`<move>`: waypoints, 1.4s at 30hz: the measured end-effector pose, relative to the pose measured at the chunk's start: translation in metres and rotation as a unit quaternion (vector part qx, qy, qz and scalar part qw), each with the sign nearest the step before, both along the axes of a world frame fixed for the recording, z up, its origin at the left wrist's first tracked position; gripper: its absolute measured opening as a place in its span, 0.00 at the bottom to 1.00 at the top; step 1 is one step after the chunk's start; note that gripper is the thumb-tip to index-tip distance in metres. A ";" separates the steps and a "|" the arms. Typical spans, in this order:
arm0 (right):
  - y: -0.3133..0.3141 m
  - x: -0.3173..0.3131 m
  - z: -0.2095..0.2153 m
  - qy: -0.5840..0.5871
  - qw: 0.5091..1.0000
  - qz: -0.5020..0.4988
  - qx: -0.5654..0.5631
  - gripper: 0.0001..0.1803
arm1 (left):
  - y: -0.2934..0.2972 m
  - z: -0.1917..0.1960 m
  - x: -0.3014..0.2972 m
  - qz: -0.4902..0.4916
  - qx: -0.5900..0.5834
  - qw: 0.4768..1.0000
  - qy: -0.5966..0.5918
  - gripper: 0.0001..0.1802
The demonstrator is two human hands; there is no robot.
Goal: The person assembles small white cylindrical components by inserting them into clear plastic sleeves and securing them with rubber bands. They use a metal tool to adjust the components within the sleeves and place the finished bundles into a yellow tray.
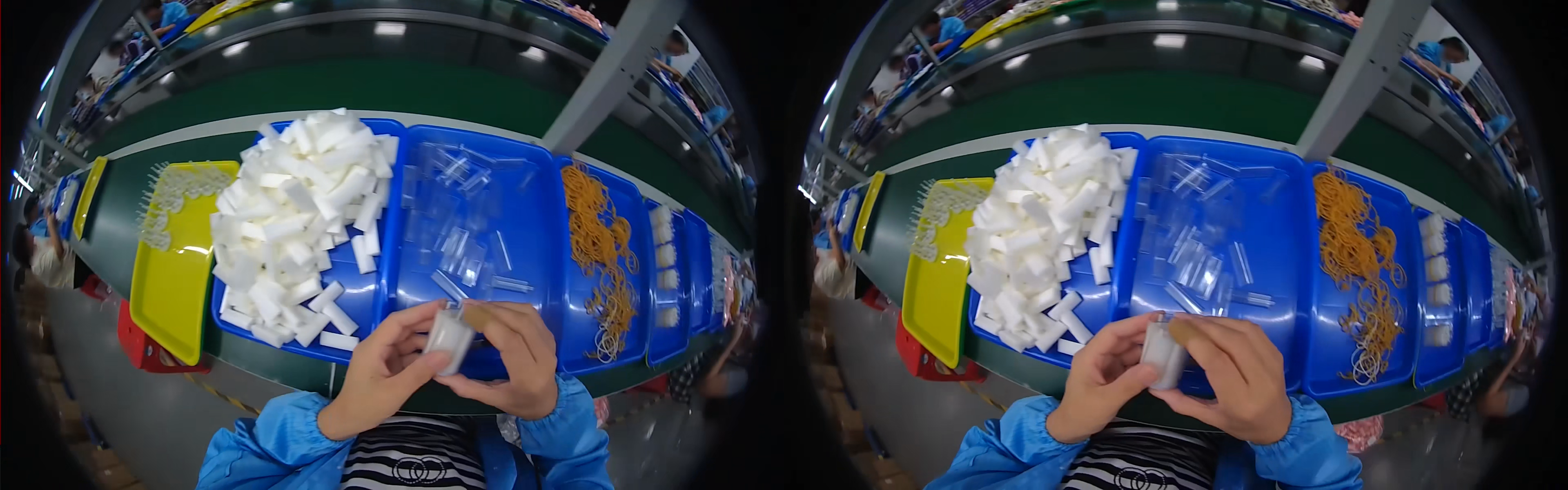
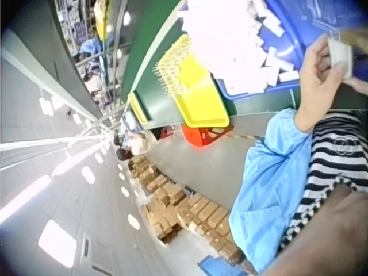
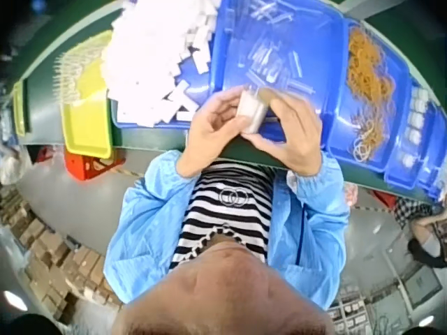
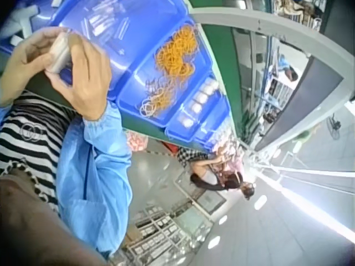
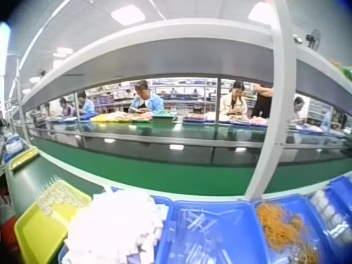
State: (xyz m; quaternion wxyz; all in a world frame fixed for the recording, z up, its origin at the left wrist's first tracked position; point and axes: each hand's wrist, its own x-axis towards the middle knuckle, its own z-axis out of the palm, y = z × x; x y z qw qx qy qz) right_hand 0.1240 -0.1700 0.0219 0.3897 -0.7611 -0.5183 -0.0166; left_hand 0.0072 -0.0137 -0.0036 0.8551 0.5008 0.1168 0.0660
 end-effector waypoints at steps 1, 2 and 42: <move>-0.004 0.001 0.001 0.000 1.000 -0.006 0.005 0.39 | -0.002 0.002 0.002 -0.013 -0.008 1.000 0.009 0.31; -0.004 0.000 0.001 -0.001 1.000 -0.008 0.015 0.38 | -0.002 0.005 0.003 -0.020 -0.010 1.000 0.017 0.31; -0.133 0.108 -0.024 -0.163 0.903 -0.346 -0.196 0.05 | -0.007 0.013 0.014 -0.086 0.076 0.988 0.107 0.23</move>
